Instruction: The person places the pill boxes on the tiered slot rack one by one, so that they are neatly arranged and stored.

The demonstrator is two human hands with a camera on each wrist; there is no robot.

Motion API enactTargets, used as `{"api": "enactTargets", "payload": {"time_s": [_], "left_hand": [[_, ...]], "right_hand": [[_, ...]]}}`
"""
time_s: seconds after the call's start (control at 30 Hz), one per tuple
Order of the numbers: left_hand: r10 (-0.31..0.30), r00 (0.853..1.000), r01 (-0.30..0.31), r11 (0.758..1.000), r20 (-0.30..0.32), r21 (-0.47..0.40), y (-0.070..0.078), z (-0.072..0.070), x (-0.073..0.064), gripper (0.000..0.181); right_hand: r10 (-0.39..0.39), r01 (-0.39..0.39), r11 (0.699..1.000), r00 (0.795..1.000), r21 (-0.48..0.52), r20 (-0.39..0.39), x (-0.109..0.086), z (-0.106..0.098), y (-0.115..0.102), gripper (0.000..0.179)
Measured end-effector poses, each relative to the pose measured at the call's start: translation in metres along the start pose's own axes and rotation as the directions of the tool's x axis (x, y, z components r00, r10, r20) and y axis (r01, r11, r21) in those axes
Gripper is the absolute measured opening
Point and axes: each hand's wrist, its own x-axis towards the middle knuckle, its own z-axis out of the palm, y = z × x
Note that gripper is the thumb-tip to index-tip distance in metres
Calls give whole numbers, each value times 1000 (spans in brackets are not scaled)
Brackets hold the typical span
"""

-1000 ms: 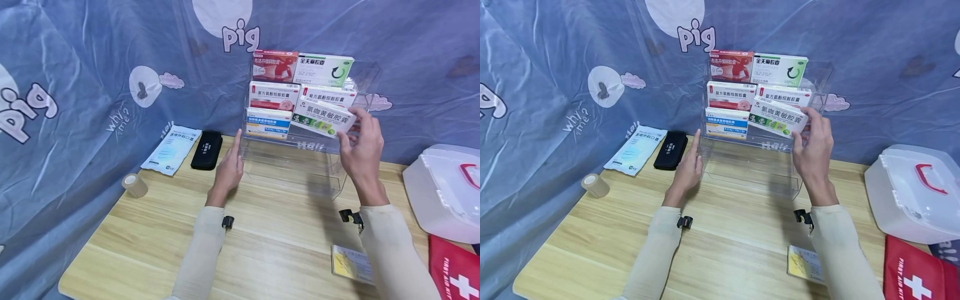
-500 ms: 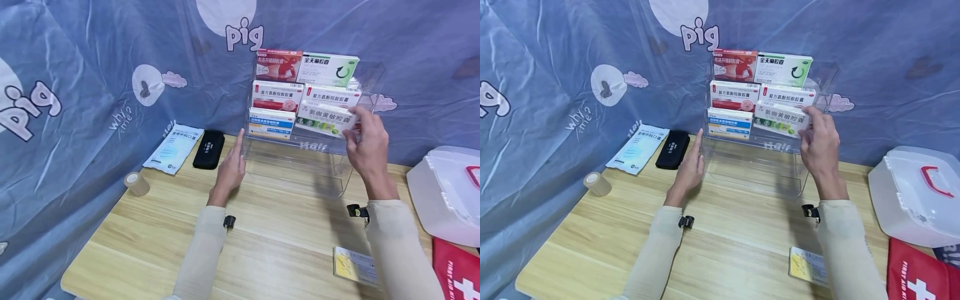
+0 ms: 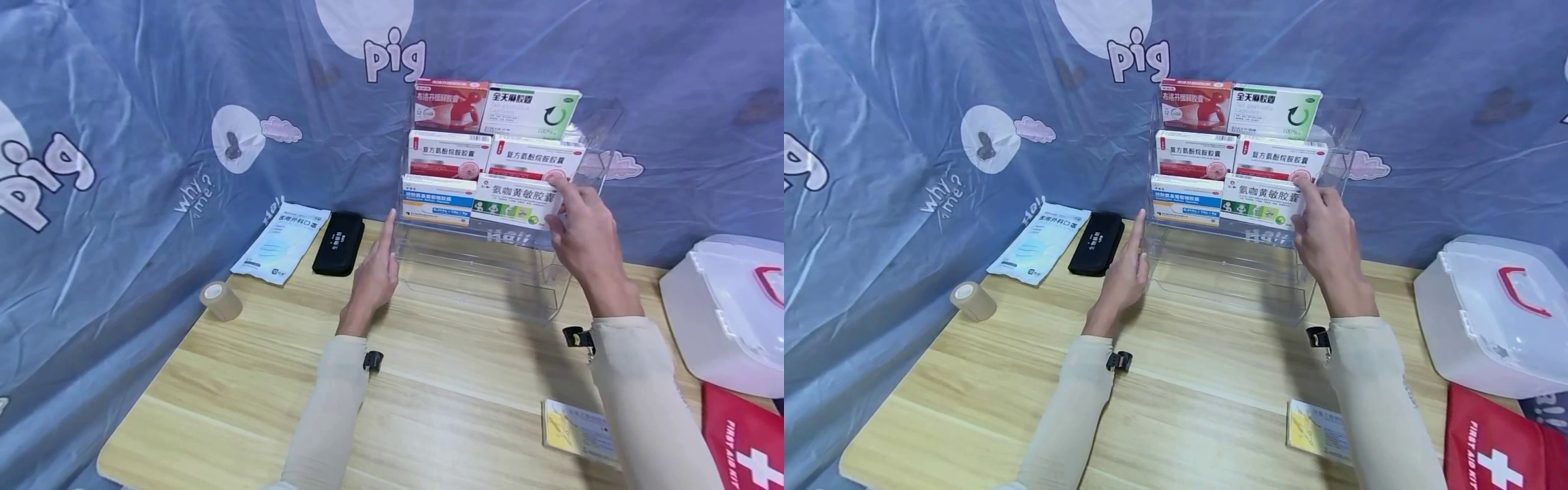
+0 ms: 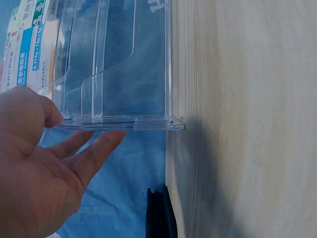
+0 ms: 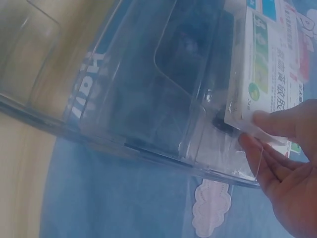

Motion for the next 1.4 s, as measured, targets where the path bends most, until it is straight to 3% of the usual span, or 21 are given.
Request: {"api": "enactTargets", "payload": {"time_s": [0.33,0.57,0.7,0.97,1.17,1.4], "left_hand": [[-2,1000,2,1000,3,6,-2,0,0,90],[9,1000,-9,1000,-1,8,-1,0,2,91],[10,1000,-10,1000,1,3,-1,0,2,89],[6,1000,-6,1000,1,5,0,0,2,89],[5,1000,-5,1000,-4,4,1,-1,3,90],[-5,1000,5,1000,3,4,0,0,2,90]], "right_hand": [[16,-15,999,1000,44,-24,0,10,2,68],[-98,93,994,992,-56,-78,-4,15,3,64],[-118,112,991,989,-74,-84,-7,19,3,70],[-92,84,993,991,-79,-93,-12,21,0,46],[-96,91,994,992,-63,-77,-17,16,-3,52],[-97,94,995,993,-45,-62,-32,9,-2,72]]}}
